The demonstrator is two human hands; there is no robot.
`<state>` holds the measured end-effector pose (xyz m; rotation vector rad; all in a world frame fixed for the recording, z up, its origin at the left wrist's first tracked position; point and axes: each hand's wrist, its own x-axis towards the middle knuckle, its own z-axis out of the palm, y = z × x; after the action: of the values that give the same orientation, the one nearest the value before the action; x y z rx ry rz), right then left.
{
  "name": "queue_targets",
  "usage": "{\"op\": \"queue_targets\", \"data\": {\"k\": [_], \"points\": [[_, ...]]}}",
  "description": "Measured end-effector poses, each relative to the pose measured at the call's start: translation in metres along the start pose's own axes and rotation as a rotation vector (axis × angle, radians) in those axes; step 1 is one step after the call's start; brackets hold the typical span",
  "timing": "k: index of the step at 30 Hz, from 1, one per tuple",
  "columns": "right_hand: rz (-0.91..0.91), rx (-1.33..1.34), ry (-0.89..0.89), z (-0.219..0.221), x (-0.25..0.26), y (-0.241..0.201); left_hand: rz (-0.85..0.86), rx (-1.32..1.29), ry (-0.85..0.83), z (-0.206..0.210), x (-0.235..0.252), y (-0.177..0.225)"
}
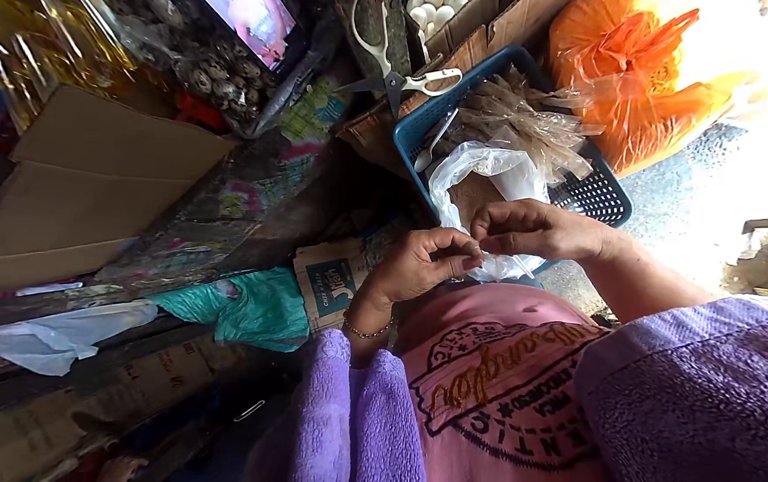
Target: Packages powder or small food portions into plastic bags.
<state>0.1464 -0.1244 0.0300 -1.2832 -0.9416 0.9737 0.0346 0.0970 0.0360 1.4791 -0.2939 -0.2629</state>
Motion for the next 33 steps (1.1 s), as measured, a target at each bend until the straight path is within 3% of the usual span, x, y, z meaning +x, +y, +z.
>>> {"op": "queue_targets", "data": {"k": [4,9,12,15,19,22,26,31,33], "points": [[-0.074,-0.051,0.133,0.007,-0.002,0.005,0.024,0.0,0.163,0.006,0.0,-0.001],[-0.226,-0.351,0.277,0.023,0.0,0.01,0.019,0.029,0.358,0.016,0.002,-0.004],[-0.282,-0.659,0.383,0.035,0.0,0.016,0.036,0.083,0.454,0.02,0.005,-0.014],[-0.311,-0.776,0.394,0.039,0.0,0.024,0.05,0.12,0.564,0.021,0.014,-0.031],[-0.278,-0.824,0.405,0.031,-0.004,0.025,-0.023,0.121,0.589,0.018,0.014,-0.035],[-0.287,-0.884,0.409,0.025,-0.004,0.027,-0.098,0.095,0.508,0.021,0.008,-0.024],[-0.284,-0.784,0.428,0.017,-0.005,0.025,-0.165,0.036,0.351,0.016,0.004,-0.014],[-0.02,-0.071,0.519,0.011,-0.01,0.02,-0.194,-0.142,0.291,0.007,0.008,-0.019],[0.014,-0.027,0.421,0.009,-0.011,0.018,-0.204,-0.157,0.325,0.006,0.01,-0.018]]}}
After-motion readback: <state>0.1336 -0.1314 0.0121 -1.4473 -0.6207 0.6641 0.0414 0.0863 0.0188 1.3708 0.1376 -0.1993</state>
